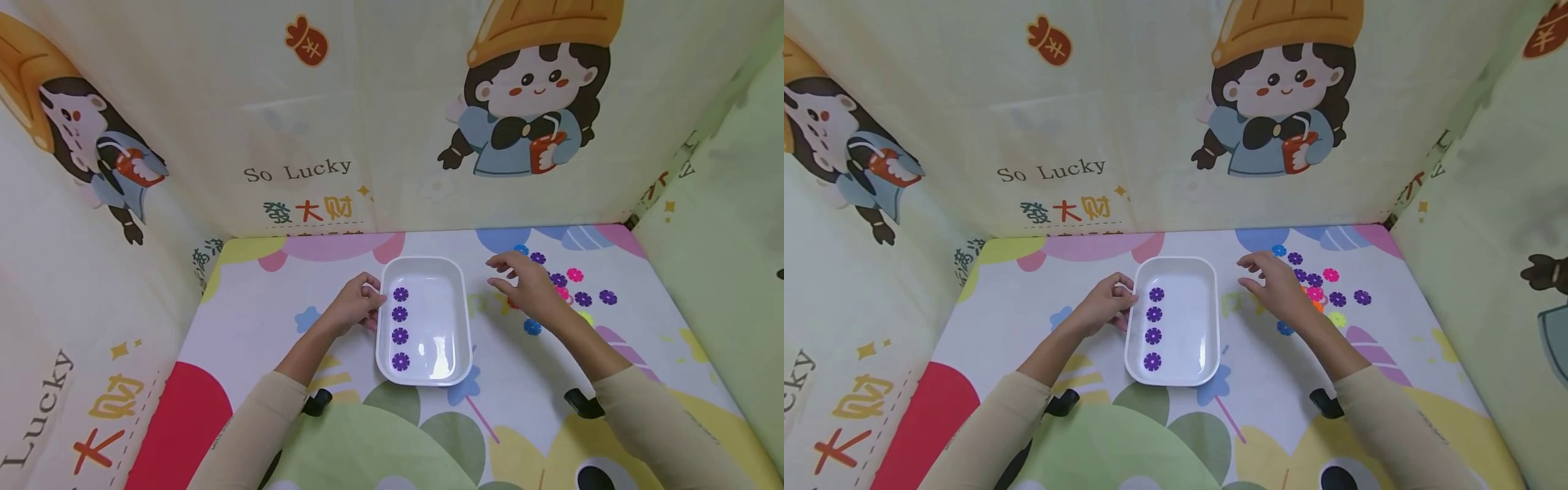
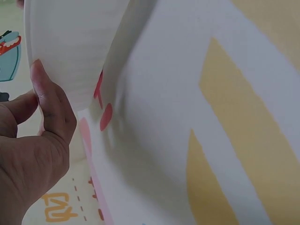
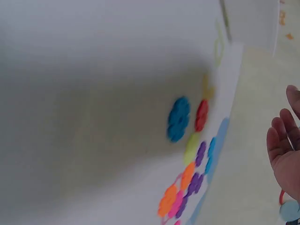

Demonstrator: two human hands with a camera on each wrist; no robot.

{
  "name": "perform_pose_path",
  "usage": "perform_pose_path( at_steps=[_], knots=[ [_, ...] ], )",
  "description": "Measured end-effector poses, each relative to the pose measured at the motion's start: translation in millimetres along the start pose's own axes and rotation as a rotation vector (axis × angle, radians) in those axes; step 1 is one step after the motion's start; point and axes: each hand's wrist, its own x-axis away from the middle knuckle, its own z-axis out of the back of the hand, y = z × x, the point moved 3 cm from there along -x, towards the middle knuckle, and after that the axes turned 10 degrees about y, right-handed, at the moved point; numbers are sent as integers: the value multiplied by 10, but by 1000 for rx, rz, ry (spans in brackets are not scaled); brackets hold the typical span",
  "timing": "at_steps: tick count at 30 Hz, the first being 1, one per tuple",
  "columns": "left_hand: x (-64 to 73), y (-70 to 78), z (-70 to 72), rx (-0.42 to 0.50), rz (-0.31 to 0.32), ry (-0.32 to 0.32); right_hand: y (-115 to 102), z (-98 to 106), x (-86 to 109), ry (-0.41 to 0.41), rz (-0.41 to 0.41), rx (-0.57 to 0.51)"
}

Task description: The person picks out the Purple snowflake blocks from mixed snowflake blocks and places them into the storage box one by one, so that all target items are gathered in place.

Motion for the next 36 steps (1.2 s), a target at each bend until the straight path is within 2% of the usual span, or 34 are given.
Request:
perform_pose_path(
  at_steps=[8, 16, 24, 28, 36],
  knots=[
    [4, 3, 11, 12, -4, 6, 449, 163, 92, -53, -140, 94],
    [7, -1, 11, 25, -3, -4, 805, 132, 117, -130, -259, 118],
    [4, -15, 4, 4, 1, 5, 918, 118, 98, -170, -333, 137],
    [10, -12, 4, 1, 3, 8, 950, 92, 87, -155, -325, 154],
    [4, -4, 2, 12, -2, 6, 988, 62, 81, -187, -327, 184]
  ],
)
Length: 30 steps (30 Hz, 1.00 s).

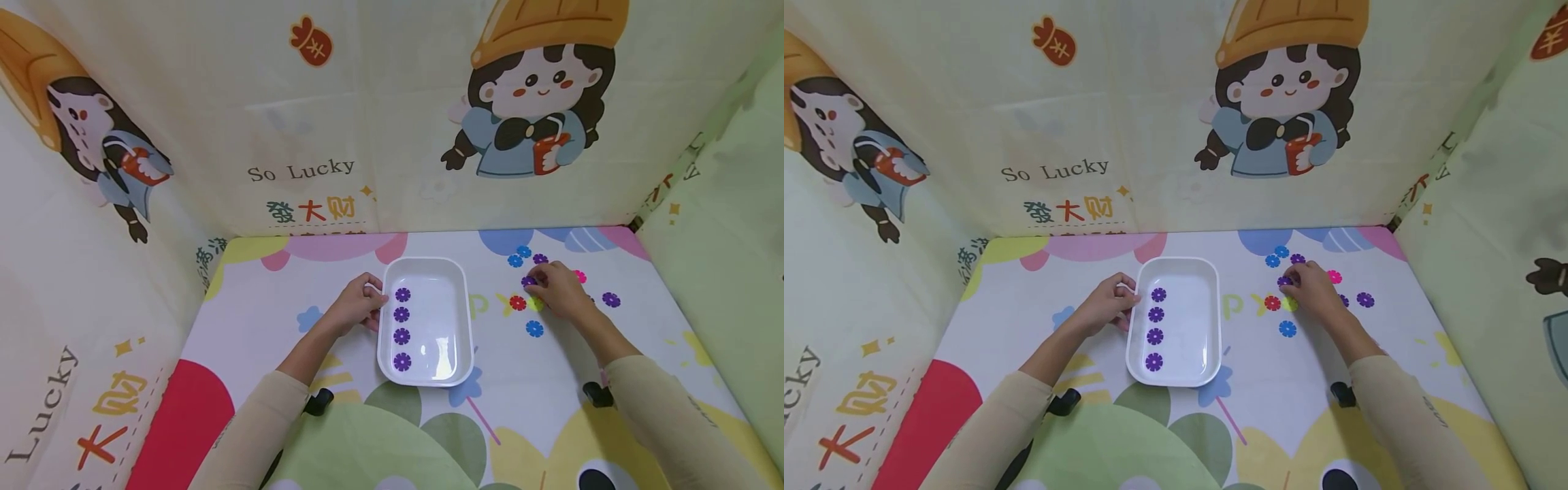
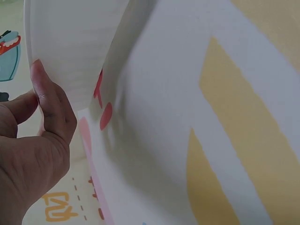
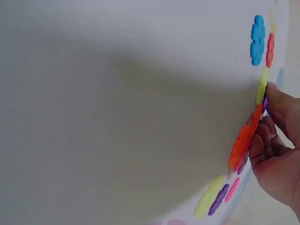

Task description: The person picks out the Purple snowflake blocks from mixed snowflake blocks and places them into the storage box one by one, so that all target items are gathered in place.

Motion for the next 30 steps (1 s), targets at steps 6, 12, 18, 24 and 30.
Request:
perform_pose_path(
  at_steps=[6, 12, 18, 24, 30],
  knots=[
    [-1, 7, -5, 4, 3, -2, -11, 11, -31, -9, 10, -13],
    [-5, 11, -3, -10, 9, -3, -27, 14, -55, -18, -31, -36],
    [-17, 4, 2, -18, 10, 4, -28, -9, -66, -2, -34, -41],
    [-18, -11, 3, -7, 11, 4, -28, -28, -51, 6, -21, -56],
    [-15, -22, -6, -5, 10, 10, -49, -31, -21, 26, 22, -73]
  ],
)
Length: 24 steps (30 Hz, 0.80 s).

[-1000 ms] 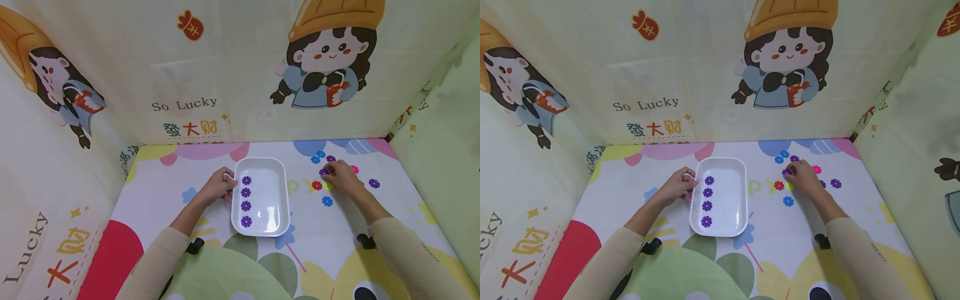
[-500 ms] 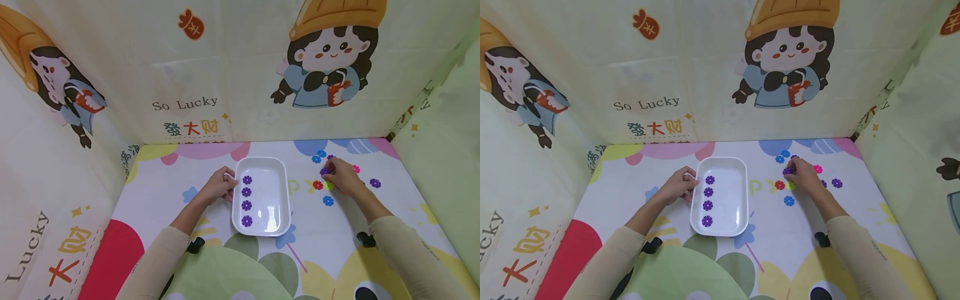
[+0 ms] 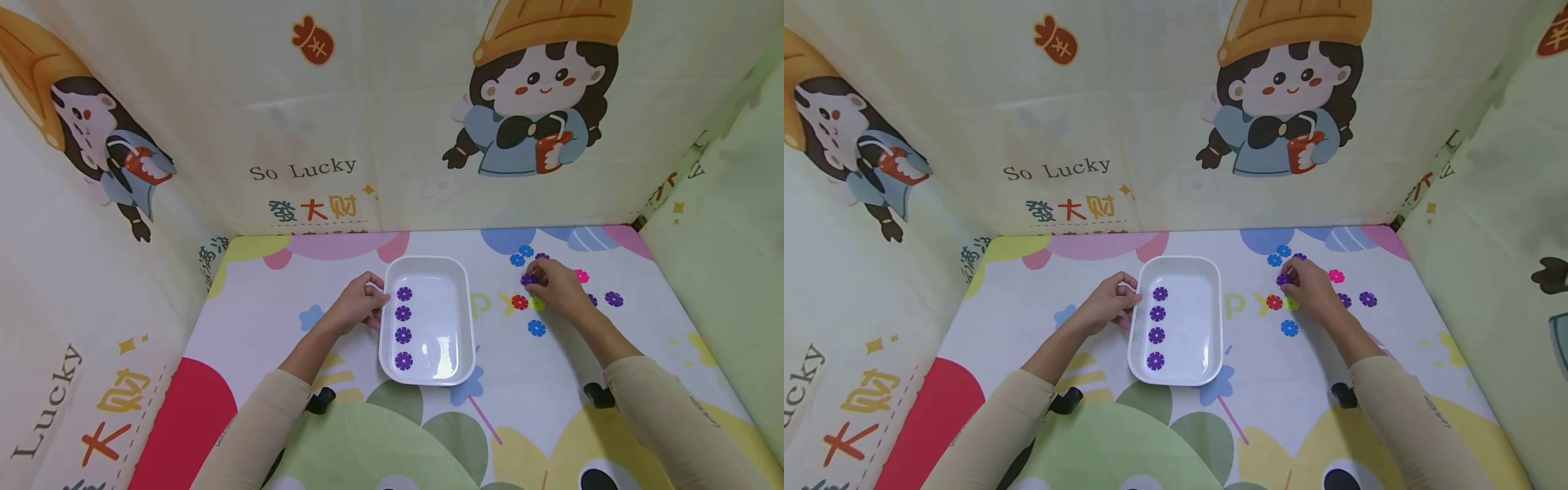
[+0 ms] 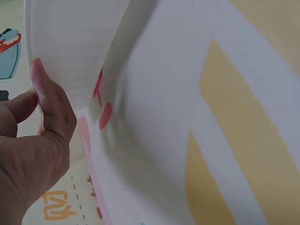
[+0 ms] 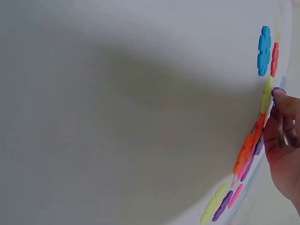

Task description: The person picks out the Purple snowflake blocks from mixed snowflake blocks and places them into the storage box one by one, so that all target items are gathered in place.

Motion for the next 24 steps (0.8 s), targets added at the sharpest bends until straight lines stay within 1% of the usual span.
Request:
perform_pose_path(
  at_steps=[4, 9, 13, 19, 24],
  knots=[
    [1, 0, 3, 9, 6, 0, -15, 2, 14, 5, 13, -4],
    [2, 5, -1, 14, 4, -4, -34, 18, 28, 3, -10, -8],
    [2, -5, -6, 8, 5, -7, -71, 60, 65, 15, -10, -15],
    [-6, -20, 6, 0, -1, -3, -218, 123, 129, 22, 46, -46],
    [14, 7, 8, -11, 4, 0, -382, 136, 178, 20, 93, -69]
  ],
)
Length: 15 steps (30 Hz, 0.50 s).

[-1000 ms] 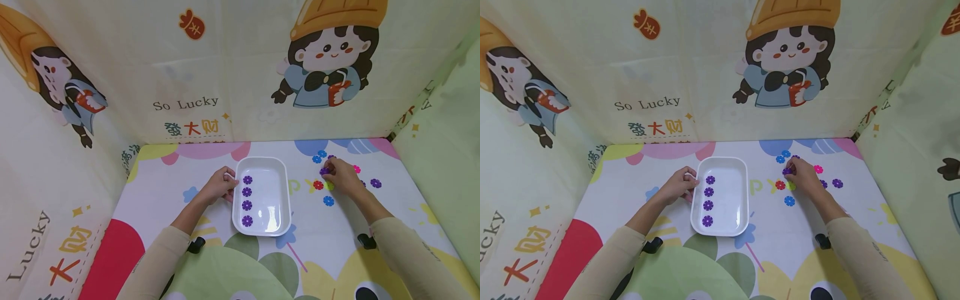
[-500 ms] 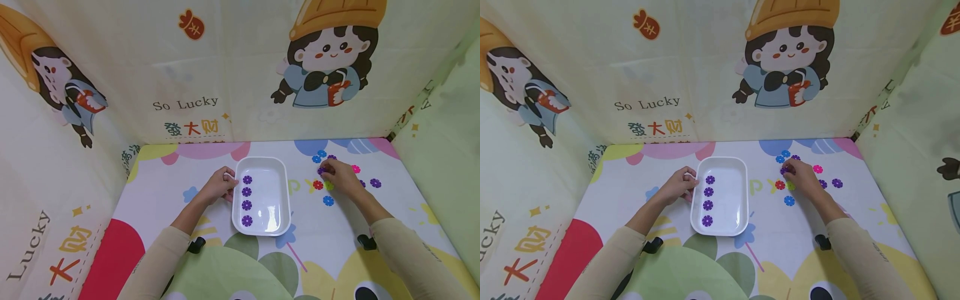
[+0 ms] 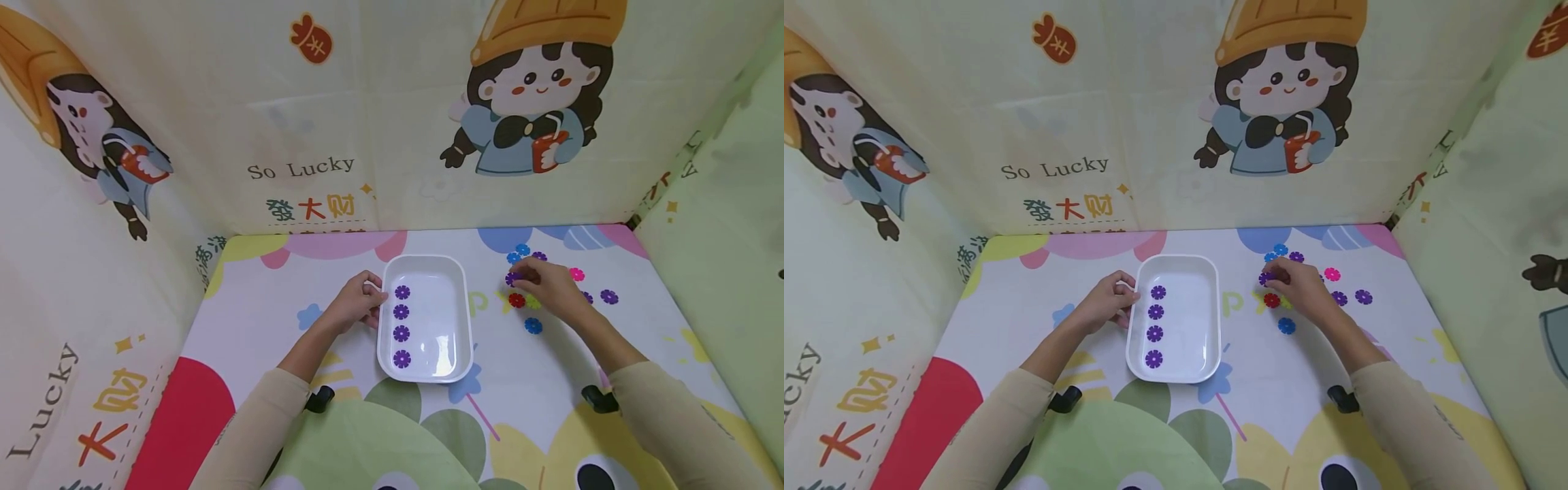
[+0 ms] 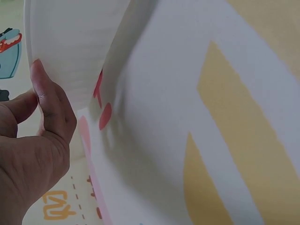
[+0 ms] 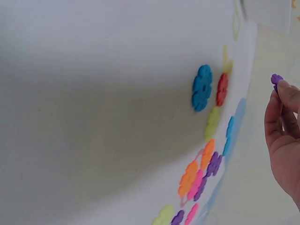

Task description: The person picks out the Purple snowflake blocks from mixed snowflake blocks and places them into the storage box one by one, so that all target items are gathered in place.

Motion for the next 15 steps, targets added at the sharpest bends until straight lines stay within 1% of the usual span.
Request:
perform_pose_path(
  at_steps=[6, 10, 15],
  knots=[
    [11, 22, 1, 5, -1, -5, -164, -27, -3, -15, 56, -29],
    [6, 25, 5, 3, -4, -2, -317, -57, -14, -28, 97, -76],
    [-10, 11, 3, 0, -4, -1, -537, -119, -19, -67, 137, -125]
  ],
)
